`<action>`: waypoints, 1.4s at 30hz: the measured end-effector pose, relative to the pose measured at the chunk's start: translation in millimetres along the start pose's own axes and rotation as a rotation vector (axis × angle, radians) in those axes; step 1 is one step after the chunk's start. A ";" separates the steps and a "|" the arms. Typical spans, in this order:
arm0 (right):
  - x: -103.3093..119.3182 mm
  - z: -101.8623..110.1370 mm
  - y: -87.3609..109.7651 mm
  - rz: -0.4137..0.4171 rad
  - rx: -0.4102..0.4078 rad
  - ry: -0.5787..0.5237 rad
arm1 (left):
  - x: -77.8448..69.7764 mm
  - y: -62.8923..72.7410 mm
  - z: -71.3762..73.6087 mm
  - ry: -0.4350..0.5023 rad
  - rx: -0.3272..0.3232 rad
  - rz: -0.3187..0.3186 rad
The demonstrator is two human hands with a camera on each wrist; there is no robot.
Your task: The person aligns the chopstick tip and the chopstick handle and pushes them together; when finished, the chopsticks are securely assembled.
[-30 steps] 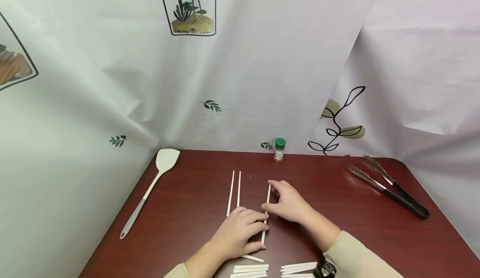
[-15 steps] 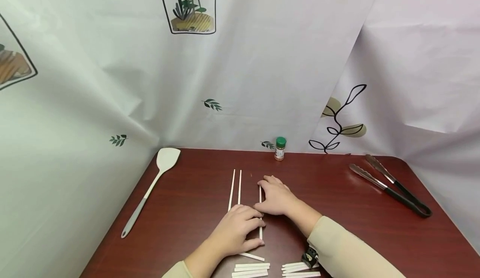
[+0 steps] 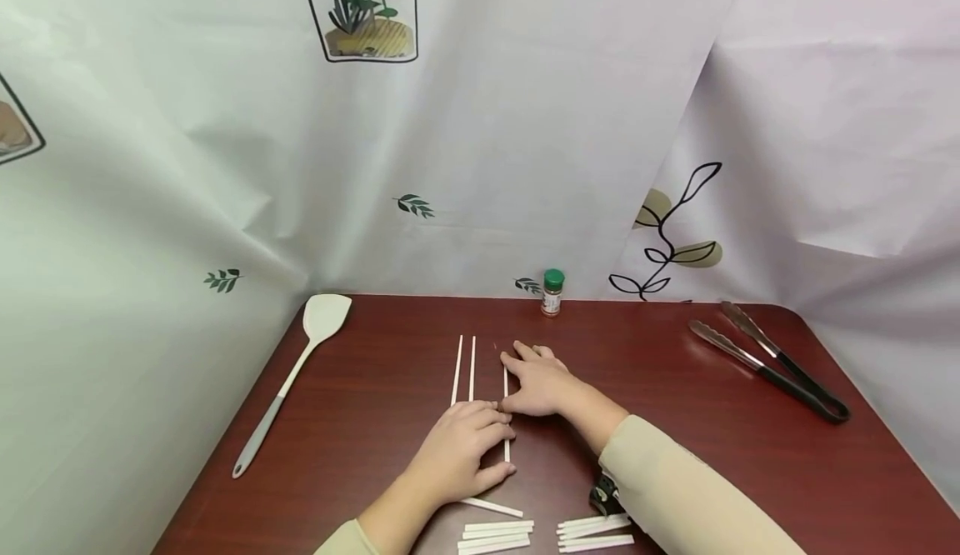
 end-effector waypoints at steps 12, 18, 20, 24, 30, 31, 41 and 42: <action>10.9 4.1 -15.1 -0.070 0.049 -0.025 | 13.0 4.0 9.2 0.013 0.010 0.080; 10.3 6.8 -23.1 -0.101 0.064 -0.009 | 16.4 3.8 8.6 -0.029 -0.009 0.089; 9.3 6.6 -25.1 -0.107 0.065 -0.006 | 16.5 3.5 8.6 -0.044 -0.008 0.098; 8.9 7.5 -27.2 -0.107 0.063 -0.004 | 16.6 3.0 9.4 -0.055 -0.010 0.100; 8.9 7.9 -28.2 -0.095 0.058 -0.002 | 15.2 3.0 10.0 -0.060 -0.021 0.091; 8.7 7.8 -28.5 -0.097 0.058 0.001 | 14.8 2.9 9.8 -0.062 -0.021 0.092; 5.3 3.5 -33.3 -0.104 0.048 -0.004 | 15.4 3.5 7.2 -0.063 -0.027 0.104; 5.2 3.1 -33.7 -0.105 0.047 -0.002 | 15.6 3.6 7.1 -0.062 -0.024 0.107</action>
Point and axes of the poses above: each hand's wrist, its own y-axis away from the middle knuckle, its own z-axis out of the back of the hand, x = y × z, the point moved 1 cm from there along -y, towards the middle knuckle, and after that the axes turned 11 degrees about y, right-handed, at the moved point
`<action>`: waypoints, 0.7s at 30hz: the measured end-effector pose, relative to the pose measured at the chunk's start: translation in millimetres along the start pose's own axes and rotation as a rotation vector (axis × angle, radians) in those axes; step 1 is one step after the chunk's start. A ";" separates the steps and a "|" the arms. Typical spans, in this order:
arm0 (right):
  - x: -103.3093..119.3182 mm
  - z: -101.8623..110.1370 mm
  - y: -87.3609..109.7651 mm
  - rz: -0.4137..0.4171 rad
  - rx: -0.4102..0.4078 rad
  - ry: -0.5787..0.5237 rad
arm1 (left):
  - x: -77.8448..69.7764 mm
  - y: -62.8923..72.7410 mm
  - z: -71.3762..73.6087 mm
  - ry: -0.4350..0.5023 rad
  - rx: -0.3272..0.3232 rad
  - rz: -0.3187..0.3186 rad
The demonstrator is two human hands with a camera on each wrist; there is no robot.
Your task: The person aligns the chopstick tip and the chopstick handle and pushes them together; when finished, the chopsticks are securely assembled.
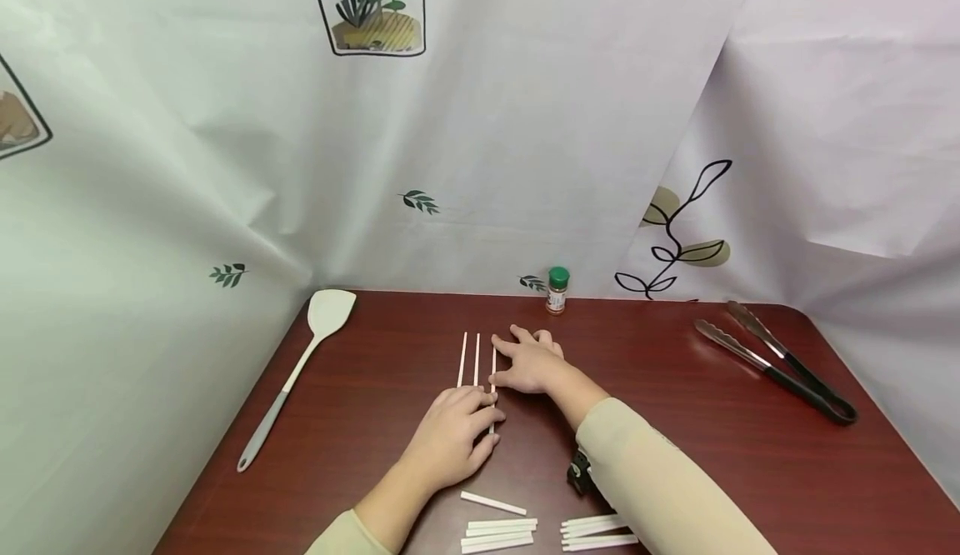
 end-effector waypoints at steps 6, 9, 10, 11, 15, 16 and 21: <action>0.7 -0.6 0.5 -0.012 -0.001 -0.007 | 1.0 0.2 -1.2 -0.008 0.007 0.016; 1.4 -0.8 1.1 -0.013 -0.006 -0.014 | 1.1 0.0 -1.3 -0.007 -0.005 0.013; 1.5 -1.0 1.3 -0.012 -0.009 -0.016 | 1.1 0.0 -1.5 -0.006 -0.010 0.010; 1.5 -1.3 1.4 -0.012 -0.011 -0.018 | 0.9 -0.1 -1.6 -0.005 -0.015 0.009; 0.7 -2.9 1.4 -0.010 -0.012 -0.027 | 1.2 -0.1 -2.5 0.005 -0.026 0.005; 0.1 -3.7 0.6 -0.008 -0.007 -0.026 | 1.4 -0.1 -2.6 0.010 -0.027 0.006; -5.8 -7.9 -5.9 -0.001 -0.004 -0.076 | 2.7 0.3 -2.4 0.053 -0.036 0.015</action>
Point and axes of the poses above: each hand's wrist, its own y-axis away from the middle knuckle, its own z-axis out of the back of the hand, x = y × z, the point moved 1 cm from there along -y, towards the middle knuckle, and after that the axes turned 11 degrees about y, right-handed, at the moved point
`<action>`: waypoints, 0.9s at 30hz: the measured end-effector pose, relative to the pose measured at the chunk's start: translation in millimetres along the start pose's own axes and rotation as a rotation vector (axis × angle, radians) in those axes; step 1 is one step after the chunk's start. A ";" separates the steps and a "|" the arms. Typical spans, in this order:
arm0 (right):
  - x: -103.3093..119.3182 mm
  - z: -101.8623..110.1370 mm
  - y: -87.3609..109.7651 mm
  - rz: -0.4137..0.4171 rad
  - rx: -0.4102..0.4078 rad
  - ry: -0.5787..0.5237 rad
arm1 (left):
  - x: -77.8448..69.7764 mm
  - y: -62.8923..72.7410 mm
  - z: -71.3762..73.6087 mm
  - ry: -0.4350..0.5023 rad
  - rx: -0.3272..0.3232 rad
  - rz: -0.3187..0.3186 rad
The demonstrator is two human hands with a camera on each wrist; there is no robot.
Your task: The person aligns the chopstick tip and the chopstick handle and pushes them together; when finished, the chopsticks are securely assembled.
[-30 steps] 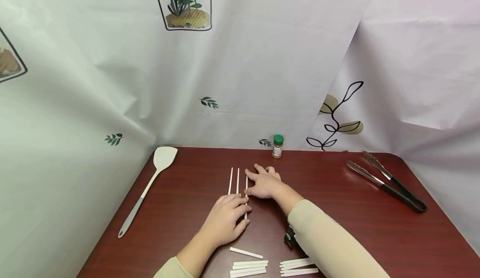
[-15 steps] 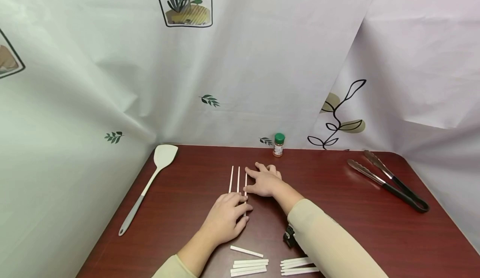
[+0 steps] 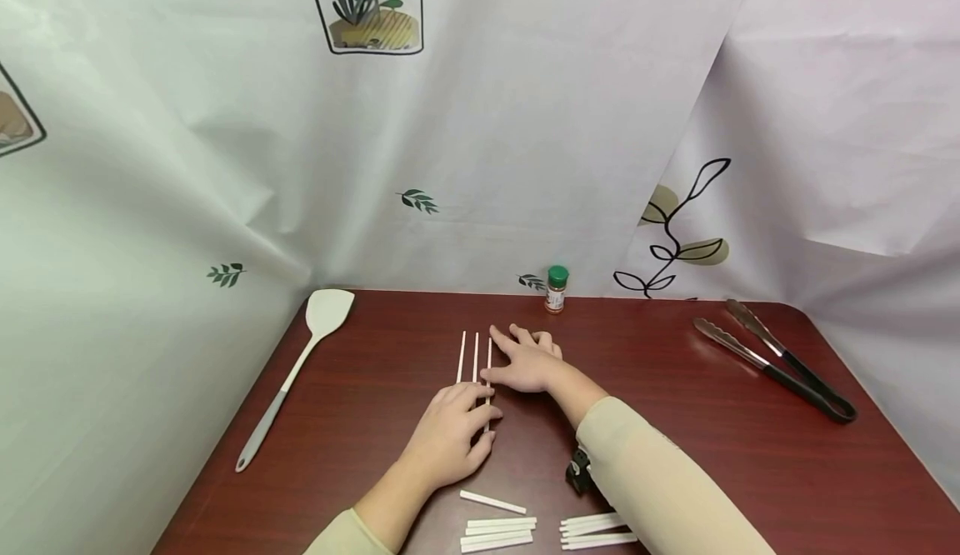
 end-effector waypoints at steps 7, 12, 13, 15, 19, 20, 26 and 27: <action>-8.3 -5.1 -3.2 0.021 -0.004 -0.040 | 1.4 -0.3 -1.2 0.027 -0.009 -0.005; -10.6 -6.9 3.7 0.039 -0.004 -0.053 | 1.5 -0.3 -3.0 0.018 -0.024 -0.021; -10.9 -6.0 5.7 0.045 0.005 -0.057 | 1.4 -0.1 -2.9 0.014 -0.029 -0.024; -11.7 -2.5 11.7 0.068 0.009 -0.074 | 1.6 0.4 -2.8 0.005 -0.032 -0.024; -15.3 6.8 28.5 0.115 0.028 -0.115 | 2.9 0.7 -3.4 -0.001 -0.027 -0.022; -17.0 8.0 33.4 0.126 0.031 -0.132 | 3.4 0.8 -3.3 -0.002 -0.027 -0.022; -33.7 6.7 68.6 0.189 0.072 -0.244 | 3.3 0.3 -3.9 0.008 -0.058 -0.048; -37.1 5.4 75.6 0.198 0.077 -0.268 | 3.1 0.3 -4.1 0.012 -0.057 -0.050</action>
Point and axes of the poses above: each hand's wrist, its own y-axis away from the middle knuckle, its own z-axis out of the back of the hand, x = y × z, the point moved 1 cm from there along -y, towards the middle knuckle, and after that the axes turned 11 degrees about y, right-handed, at the moved point
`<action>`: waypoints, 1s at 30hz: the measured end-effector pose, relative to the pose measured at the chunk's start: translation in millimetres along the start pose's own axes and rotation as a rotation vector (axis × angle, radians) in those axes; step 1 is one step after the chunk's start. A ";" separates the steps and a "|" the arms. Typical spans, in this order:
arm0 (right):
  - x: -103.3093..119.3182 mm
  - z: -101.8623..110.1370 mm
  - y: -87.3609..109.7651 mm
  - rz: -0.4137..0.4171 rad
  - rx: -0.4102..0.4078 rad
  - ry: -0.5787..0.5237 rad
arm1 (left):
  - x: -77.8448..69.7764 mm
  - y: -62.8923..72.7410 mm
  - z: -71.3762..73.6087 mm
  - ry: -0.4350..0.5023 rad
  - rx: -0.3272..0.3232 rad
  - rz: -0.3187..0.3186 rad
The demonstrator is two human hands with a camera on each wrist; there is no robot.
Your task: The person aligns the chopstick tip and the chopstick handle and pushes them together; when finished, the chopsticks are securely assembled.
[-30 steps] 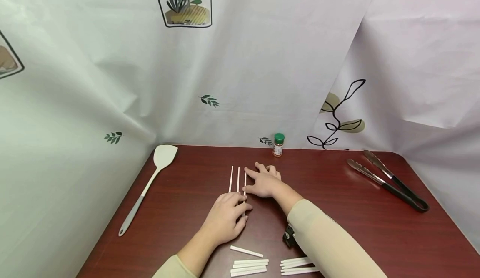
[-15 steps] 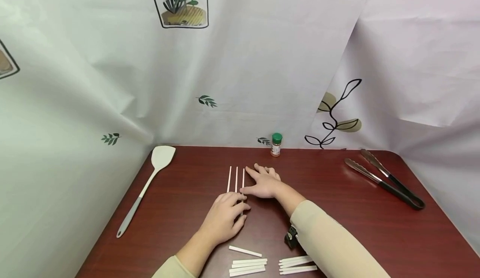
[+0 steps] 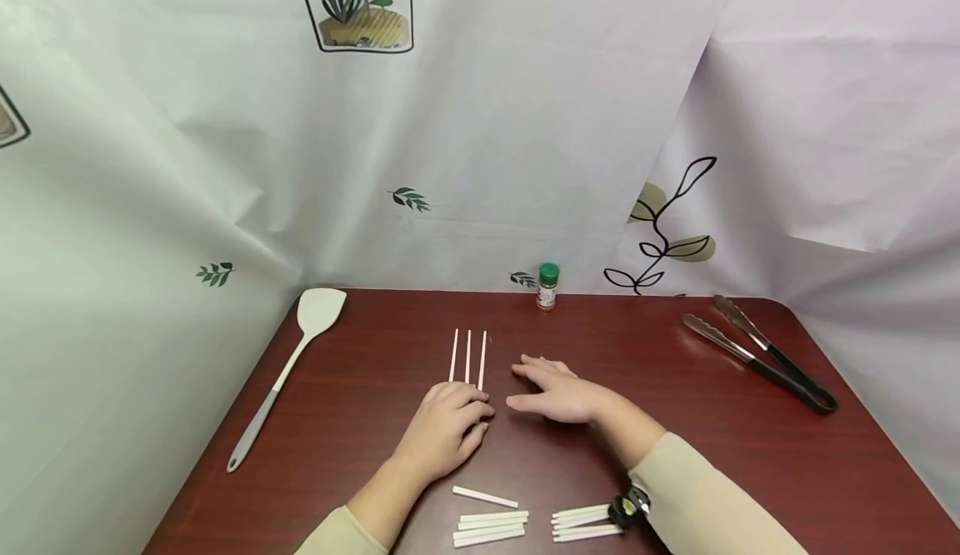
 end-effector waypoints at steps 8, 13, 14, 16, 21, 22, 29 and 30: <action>-23.0 -14.5 47.5 0.042 -0.017 -0.263 | -0.3 2.6 -1.1 0.027 0.008 0.005; -33.9 -26.2 70.0 0.008 -0.116 -0.373 | -1.5 3.4 -2.5 0.032 0.017 0.003; -34.5 -28.8 73.0 0.006 -0.143 -0.392 | -1.7 3.4 -2.5 0.027 0.022 0.006; -35.0 -35.3 76.5 0.016 -0.210 -0.403 | -1.5 4.0 -2.0 0.013 0.029 0.015; -33.1 -53.9 79.5 0.111 -0.433 -0.252 | 0.2 5.9 0.3 -0.012 0.029 0.021; -32.6 -56.9 80.5 0.134 -0.474 -0.204 | 0.5 5.8 0.4 -0.012 0.029 0.015; -29.5 -64.7 88.4 0.228 -0.608 -0.053 | 1.3 1.7 -0.9 -0.011 0.017 -0.027; -29.7 -64.9 89.2 0.228 -0.610 -0.055 | 1.0 1.1 -1.1 -0.011 0.012 -0.031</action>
Point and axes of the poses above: each hand's wrist, its own y-axis away from the middle knuckle, its own z-axis out of the back of the hand, x = y × z, the point moved 1 cm from there along -y, towards the middle knuckle, and after that the axes turned 11 degrees about y, right-handed, at the moved point
